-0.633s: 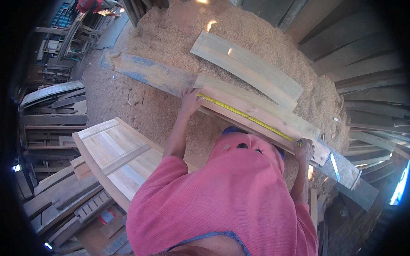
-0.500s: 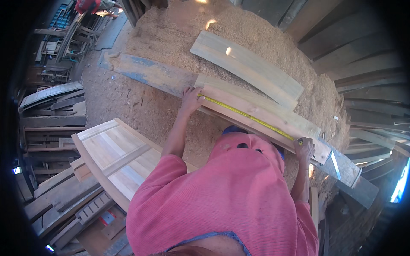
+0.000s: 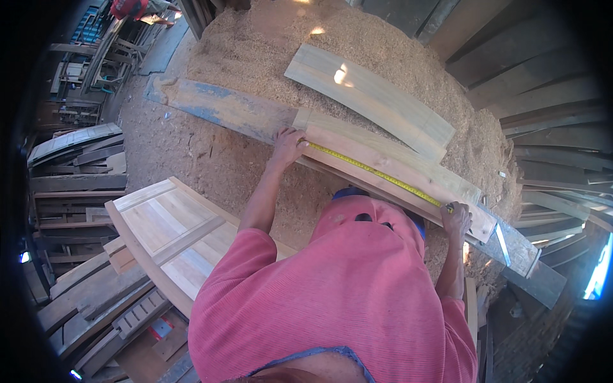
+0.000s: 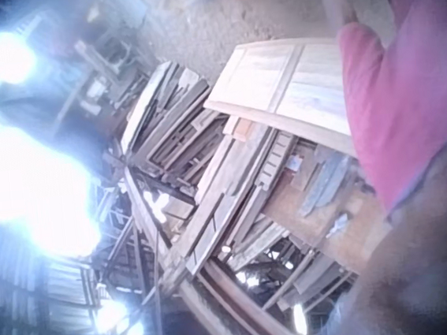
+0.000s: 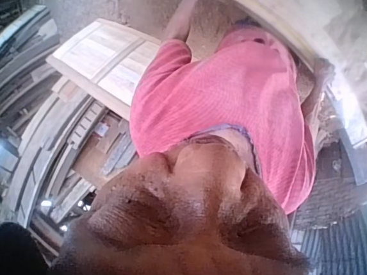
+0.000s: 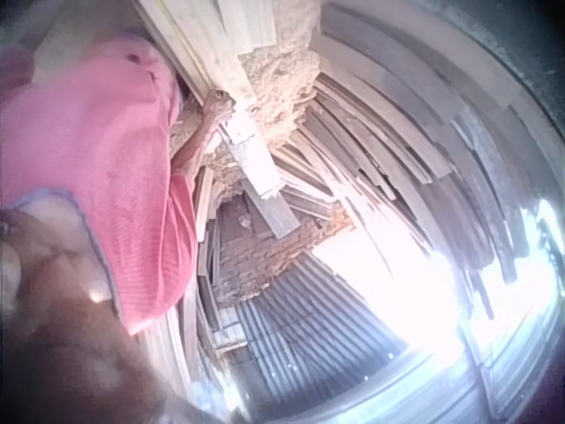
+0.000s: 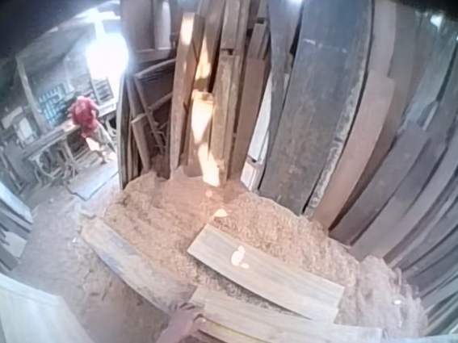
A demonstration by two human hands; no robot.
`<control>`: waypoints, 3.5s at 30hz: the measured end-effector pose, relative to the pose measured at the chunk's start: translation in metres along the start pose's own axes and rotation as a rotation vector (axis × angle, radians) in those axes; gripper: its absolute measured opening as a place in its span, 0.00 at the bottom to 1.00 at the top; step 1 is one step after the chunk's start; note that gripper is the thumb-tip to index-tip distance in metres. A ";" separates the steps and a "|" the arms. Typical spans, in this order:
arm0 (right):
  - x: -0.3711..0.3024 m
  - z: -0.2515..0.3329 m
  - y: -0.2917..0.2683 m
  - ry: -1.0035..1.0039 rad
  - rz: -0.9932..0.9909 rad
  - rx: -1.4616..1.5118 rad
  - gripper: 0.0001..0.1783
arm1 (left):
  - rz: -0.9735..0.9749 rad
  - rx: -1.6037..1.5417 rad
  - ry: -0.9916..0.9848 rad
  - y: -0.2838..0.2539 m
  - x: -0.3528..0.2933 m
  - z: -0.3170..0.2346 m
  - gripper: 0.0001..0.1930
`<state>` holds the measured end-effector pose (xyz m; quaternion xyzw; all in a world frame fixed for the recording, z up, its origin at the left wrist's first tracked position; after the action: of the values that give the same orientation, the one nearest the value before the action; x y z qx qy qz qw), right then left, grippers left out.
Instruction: The person measures a wooden plank with a tape measure and marks it using a metal square and a pencil. They repeat the process on another plank, aligning the square and drawing lines for cutting.
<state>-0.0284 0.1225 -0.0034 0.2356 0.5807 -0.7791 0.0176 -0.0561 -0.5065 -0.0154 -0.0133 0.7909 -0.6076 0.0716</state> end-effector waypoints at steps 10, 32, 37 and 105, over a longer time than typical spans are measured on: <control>0.002 -0.001 0.001 0.017 0.002 -0.018 0.27 | 0.018 -0.018 -0.031 0.002 0.002 0.005 0.10; 0.002 0.002 0.002 -0.020 -0.008 -0.022 0.27 | 0.122 0.118 -0.078 0.018 0.016 0.013 0.14; -0.010 -0.011 0.001 -0.052 -0.076 0.060 0.26 | 0.292 0.180 -0.093 0.031 0.026 0.023 0.16; 0.075 -0.436 -0.001 0.850 -0.176 0.492 0.44 | 0.450 0.353 0.656 0.151 -0.045 -0.439 0.77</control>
<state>0.0560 0.5394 -0.1245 0.4794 0.3530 -0.7267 -0.3427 -0.0583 -0.0412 -0.0460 0.3656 0.6391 -0.6747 -0.0520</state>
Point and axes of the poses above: each hand's wrist, its own x-axis towards the middle knuckle, its own y-axis out of the palm, z = x × y, the point moved 9 cm from there along x, towards the middle knuckle, and after that the axes turned 10 degrees about x, right-handed, at the moved point
